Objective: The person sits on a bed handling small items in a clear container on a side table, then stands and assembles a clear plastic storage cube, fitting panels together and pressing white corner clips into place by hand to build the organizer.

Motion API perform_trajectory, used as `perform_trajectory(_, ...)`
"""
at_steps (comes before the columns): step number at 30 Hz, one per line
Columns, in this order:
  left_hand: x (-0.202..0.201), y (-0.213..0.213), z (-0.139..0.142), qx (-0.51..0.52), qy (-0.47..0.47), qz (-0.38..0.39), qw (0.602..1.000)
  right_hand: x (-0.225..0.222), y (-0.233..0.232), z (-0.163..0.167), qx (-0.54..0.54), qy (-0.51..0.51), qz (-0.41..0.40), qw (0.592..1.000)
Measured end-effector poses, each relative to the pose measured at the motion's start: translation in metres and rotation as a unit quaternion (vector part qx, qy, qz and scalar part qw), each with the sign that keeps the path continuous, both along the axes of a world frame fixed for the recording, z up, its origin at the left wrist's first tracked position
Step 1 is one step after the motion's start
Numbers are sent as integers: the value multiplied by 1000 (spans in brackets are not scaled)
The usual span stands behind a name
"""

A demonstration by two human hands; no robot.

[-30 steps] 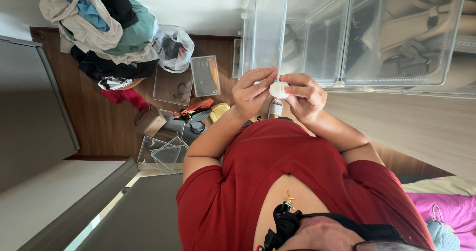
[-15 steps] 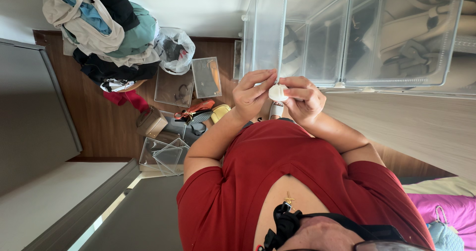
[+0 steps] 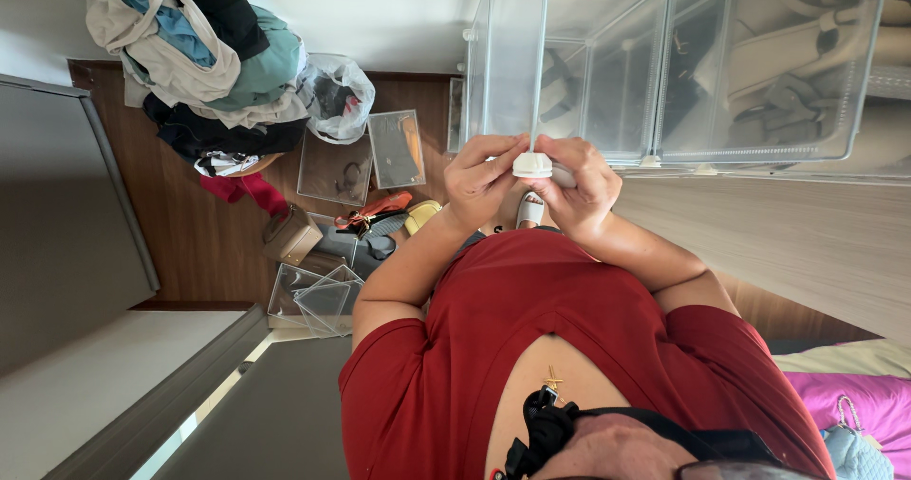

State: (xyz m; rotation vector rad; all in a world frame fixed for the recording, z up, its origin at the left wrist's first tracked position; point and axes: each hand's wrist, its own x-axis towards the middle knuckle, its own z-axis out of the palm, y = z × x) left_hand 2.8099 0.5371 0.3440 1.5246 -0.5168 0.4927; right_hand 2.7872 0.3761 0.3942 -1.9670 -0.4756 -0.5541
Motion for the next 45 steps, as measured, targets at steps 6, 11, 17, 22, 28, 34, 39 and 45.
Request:
perform_trajectory(6,1,-3,-2,0,1,4,1000,4,1,4,-47,-31,-15,998)
perform_trajectory(11,-2,-10,-4,-17,3,1,1000,-2,-1,7,-64,-6,-38,997)
perform_trajectory(17,-7,-15,-1,-27,-8,18,999,-1,-8,16,-49,21,-26,998)
perform_trajectory(22,-9,-15,-2,-26,-8,23,999,-1,-5,13,-43,4,-30,999)
perform_trajectory(28,-15,-15,-6,-3,5,33,999,-2,-20,-12,-23,6,-18,1000)
perform_trajectory(34,-19,-14,-21,15,-46,92,995,-9,-55,-26,472,287,116,826)
perform_trajectory(39,-33,3,-32,57,-160,130,977,-13,-89,0,568,445,184,668)
perform_trajectory(45,-44,-28,-14,105,-164,-67,979,-30,-99,-18,532,453,201,687)
